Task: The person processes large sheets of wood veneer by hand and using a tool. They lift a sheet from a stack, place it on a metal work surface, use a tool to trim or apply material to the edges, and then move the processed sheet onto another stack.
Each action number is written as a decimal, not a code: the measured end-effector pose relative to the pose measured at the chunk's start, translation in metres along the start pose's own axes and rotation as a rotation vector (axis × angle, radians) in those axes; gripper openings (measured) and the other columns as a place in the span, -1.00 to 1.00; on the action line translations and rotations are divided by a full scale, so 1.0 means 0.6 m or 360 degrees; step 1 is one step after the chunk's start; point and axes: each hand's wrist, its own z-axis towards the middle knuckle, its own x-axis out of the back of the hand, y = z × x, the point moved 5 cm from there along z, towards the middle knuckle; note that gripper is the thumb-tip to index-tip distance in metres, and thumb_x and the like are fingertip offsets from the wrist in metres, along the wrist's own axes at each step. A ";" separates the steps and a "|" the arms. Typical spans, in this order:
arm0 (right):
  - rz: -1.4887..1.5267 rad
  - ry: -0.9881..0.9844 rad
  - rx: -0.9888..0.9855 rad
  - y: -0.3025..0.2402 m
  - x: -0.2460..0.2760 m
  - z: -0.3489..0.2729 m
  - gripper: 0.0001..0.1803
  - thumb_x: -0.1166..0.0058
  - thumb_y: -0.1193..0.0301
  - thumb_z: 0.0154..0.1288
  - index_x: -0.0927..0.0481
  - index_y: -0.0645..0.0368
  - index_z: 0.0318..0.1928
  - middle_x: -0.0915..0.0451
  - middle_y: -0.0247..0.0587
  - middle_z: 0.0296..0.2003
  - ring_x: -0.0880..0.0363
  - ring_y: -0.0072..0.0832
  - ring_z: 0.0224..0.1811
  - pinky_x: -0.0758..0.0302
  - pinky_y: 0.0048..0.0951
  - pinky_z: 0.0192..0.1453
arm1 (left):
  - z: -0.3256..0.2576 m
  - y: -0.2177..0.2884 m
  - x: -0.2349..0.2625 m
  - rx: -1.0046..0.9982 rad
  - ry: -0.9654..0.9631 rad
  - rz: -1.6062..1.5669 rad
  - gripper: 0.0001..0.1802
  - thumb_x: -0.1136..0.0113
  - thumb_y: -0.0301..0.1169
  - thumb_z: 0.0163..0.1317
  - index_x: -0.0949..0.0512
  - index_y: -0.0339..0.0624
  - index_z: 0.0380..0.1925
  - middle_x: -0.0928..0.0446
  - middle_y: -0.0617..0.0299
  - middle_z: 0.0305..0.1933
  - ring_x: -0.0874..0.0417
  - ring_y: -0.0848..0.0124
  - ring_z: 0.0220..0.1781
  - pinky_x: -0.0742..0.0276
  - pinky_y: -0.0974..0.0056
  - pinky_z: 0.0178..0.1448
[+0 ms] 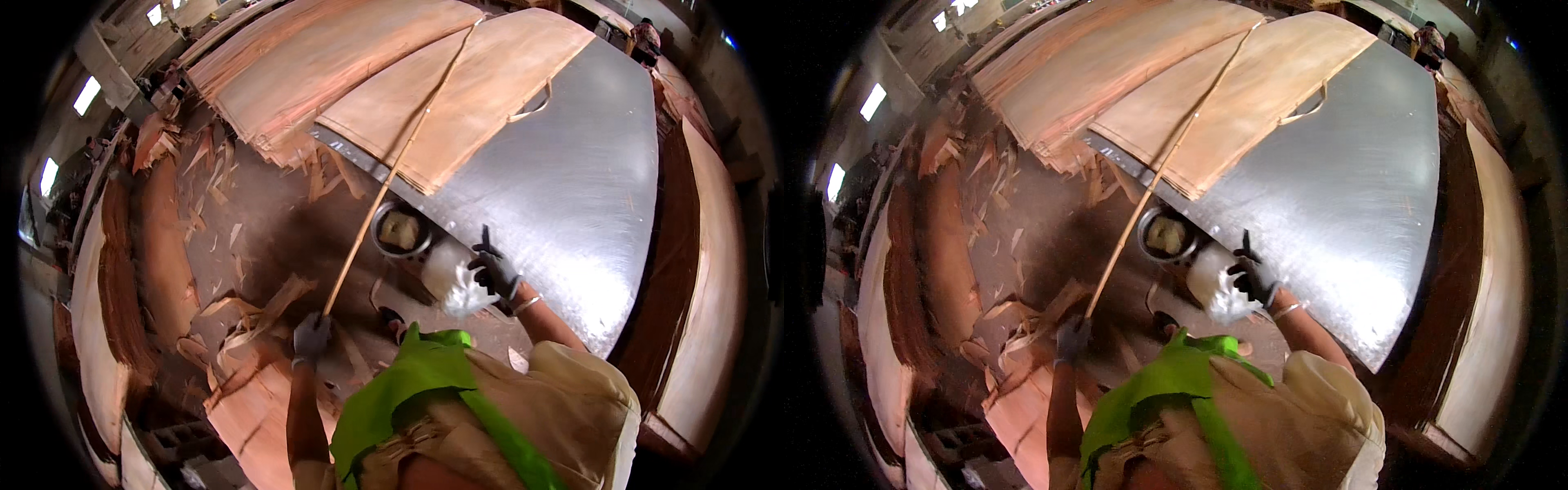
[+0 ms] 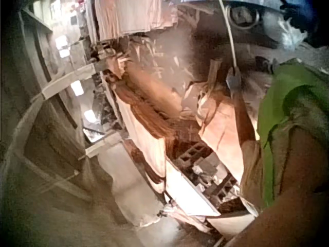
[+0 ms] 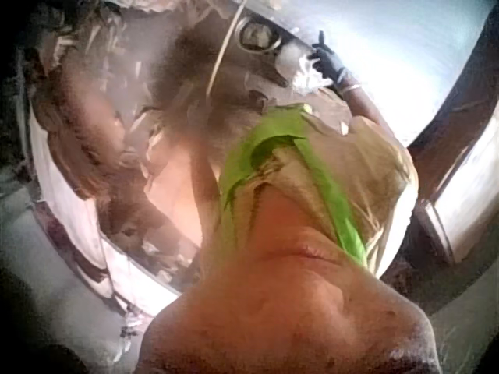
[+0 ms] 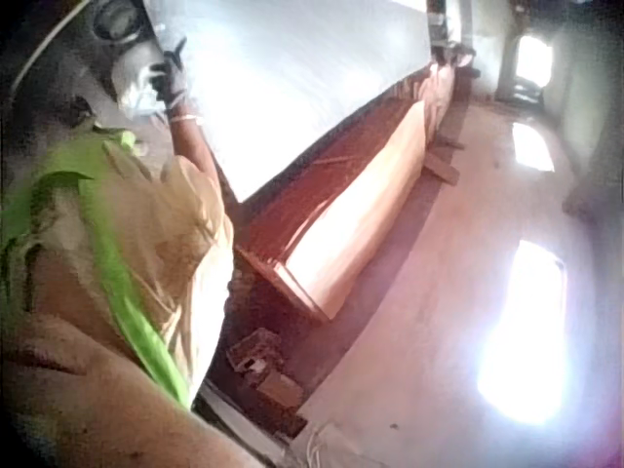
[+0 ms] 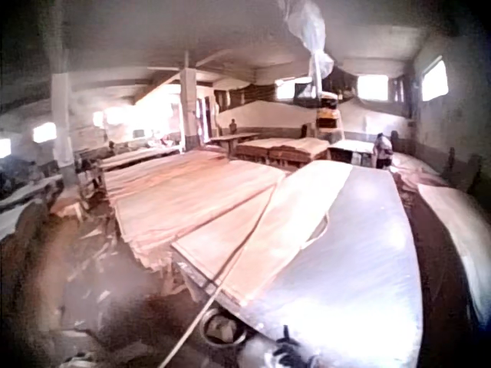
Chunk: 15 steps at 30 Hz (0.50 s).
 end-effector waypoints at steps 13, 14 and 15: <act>-0.0266 0.0731 -0.0261 -0.053 -0.118 0.381 -0.73 0.17 0.31 0.26 -0.41 0.28 -0.20 -0.51 -0.14 -0.58 -0.44 -0.39 -0.71 -0.35 -0.37 -0.72 | 0.188 -0.180 0.157 0.0074 -0.0231 -0.0641 -0.71 -0.06 -0.26 0.20 -0.43 -0.23 -0.58 -0.34 0.09 -0.67 -0.36 0.31 -0.65 -0.29 0.23 -0.50; -0.0513 0.0676 -0.0268 -0.052 -0.114 0.398 -0.73 0.16 0.29 0.25 -0.45 0.28 -0.30 -0.52 -0.15 -0.60 -0.45 -0.40 -0.71 -0.36 -0.37 -0.73 | 0.212 -0.207 0.171 0.0150 -0.0235 -0.0710 -0.72 -0.06 -0.27 0.19 -0.43 -0.23 -0.58 -0.34 0.11 -0.67 -0.35 0.32 -0.65 -0.29 0.24 -0.50; -0.0758 0.0619 -0.0286 -0.054 -0.120 0.408 -0.69 0.16 0.27 0.25 -0.49 0.28 -0.41 -0.53 -0.16 -0.62 -0.47 -0.41 -0.72 -0.37 -0.36 -0.73 | 0.236 -0.228 0.186 0.0197 -0.0234 -0.0718 -0.72 -0.07 -0.28 0.18 -0.42 -0.23 -0.59 -0.33 0.13 -0.67 -0.34 0.33 -0.64 -0.28 0.24 -0.50</act>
